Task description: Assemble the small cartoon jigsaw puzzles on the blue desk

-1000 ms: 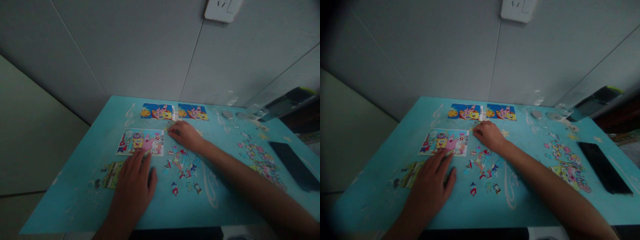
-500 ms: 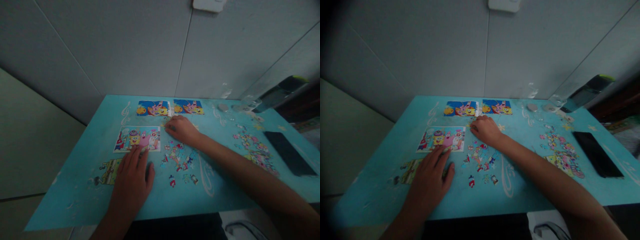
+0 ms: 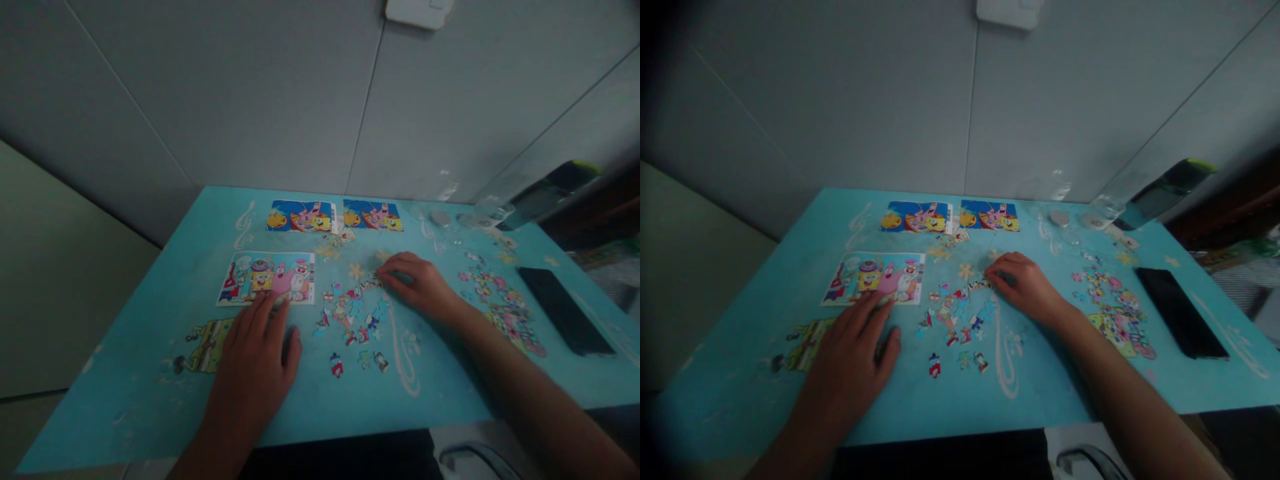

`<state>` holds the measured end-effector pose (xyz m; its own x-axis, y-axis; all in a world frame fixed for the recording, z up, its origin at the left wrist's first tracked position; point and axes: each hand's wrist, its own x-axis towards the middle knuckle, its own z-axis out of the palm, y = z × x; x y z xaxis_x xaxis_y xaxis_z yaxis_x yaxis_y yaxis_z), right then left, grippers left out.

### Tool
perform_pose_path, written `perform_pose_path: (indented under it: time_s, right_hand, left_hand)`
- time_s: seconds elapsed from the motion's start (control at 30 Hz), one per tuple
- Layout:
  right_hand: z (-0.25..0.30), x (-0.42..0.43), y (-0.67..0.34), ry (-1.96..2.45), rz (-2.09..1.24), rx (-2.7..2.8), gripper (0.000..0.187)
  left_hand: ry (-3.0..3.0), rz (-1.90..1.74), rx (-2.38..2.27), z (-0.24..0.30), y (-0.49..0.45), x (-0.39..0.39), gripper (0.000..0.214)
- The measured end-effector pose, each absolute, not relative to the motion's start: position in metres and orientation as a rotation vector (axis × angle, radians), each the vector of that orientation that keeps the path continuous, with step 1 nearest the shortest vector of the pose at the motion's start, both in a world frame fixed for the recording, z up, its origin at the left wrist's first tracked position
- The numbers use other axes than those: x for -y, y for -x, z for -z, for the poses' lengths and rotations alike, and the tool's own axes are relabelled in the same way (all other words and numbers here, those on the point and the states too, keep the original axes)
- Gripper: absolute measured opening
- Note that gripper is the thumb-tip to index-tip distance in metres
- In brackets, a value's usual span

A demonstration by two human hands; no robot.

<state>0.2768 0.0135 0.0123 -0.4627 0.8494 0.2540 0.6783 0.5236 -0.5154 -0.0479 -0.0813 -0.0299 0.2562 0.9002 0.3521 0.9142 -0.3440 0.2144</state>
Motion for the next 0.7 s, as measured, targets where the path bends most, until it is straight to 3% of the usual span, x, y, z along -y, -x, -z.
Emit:
perform_pose_path:
  time_s: [0.7]
  right_hand:
    - [-0.033,0.030,-0.246,0.800,-0.959,2.625,0.012]
  left_hand:
    - [2.478,0.592,1.796,0.026,0.048,0.082,0.049]
